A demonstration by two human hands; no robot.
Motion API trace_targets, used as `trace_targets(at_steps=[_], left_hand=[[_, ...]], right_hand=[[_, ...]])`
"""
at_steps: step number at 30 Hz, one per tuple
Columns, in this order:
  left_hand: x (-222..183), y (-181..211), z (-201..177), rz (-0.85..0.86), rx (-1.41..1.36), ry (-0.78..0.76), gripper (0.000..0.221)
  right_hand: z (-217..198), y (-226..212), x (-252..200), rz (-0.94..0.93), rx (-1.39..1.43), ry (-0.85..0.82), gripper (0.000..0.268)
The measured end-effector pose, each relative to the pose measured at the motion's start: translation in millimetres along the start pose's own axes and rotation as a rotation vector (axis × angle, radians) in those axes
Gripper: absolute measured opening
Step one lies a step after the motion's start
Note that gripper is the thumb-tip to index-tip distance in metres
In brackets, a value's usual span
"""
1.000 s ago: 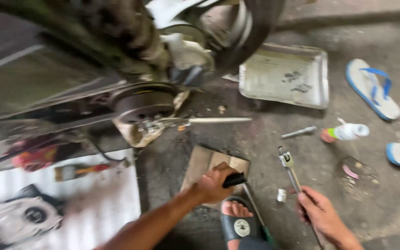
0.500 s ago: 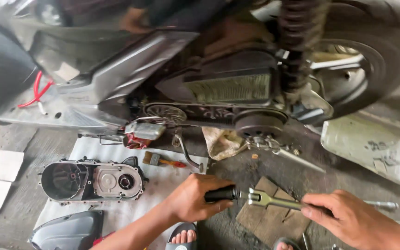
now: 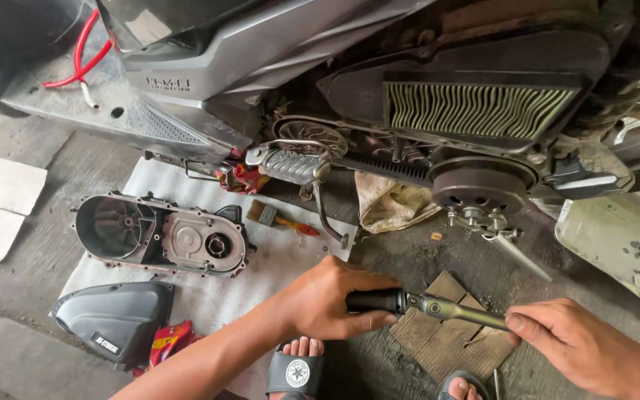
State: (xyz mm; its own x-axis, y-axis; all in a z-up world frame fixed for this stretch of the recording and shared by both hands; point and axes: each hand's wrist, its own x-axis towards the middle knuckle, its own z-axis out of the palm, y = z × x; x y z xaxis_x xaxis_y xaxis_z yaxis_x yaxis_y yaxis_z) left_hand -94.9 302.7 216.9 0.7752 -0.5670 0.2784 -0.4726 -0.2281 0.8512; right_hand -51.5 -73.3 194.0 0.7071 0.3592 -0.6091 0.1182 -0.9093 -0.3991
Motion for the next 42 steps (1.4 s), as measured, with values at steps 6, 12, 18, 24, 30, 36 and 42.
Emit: trace_targets(at_steps=[6, 12, 18, 24, 30, 36, 42], left_hand=[[-3.0, -3.5, -3.4, -0.036, -0.006, -0.059, 0.032], [-4.1, -5.4, -13.1, -0.018, 0.008, -0.086, 0.031], [-7.1, -7.9, -6.6, -0.035, -0.022, -0.123, 0.015], [-5.1, -11.8, -14.9, -0.037, 0.048, -0.168, 0.019], [-0.4, 12.7, -33.3, -0.440, 0.014, -0.111, 0.071], [16.6, 8.5, 17.4, -0.028, 0.615, -0.292, 0.075], [23.3, -58.7, 121.4, -0.151, 0.663, -0.453, 0.036]], right_hand=[[-3.4, -31.4, -7.3, -0.003, -0.230, 0.111, 0.021], [-11.6, -54.1, -0.5, 0.016, -0.268, 0.020, 0.030], [1.5, -52.3, 5.9, -0.060, -0.272, 0.002, 0.035], [-3.1, -59.2, 12.7, -0.212, -0.211, 0.019, 0.036], [-10.6, -88.7, -8.4, -0.113, -0.021, -0.045, 0.022], [7.5, -51.6, -22.9, -0.190, 0.129, -0.054, 0.031], [45.7, 18.4, -42.1, -0.189, 0.030, 0.067, 0.043]])
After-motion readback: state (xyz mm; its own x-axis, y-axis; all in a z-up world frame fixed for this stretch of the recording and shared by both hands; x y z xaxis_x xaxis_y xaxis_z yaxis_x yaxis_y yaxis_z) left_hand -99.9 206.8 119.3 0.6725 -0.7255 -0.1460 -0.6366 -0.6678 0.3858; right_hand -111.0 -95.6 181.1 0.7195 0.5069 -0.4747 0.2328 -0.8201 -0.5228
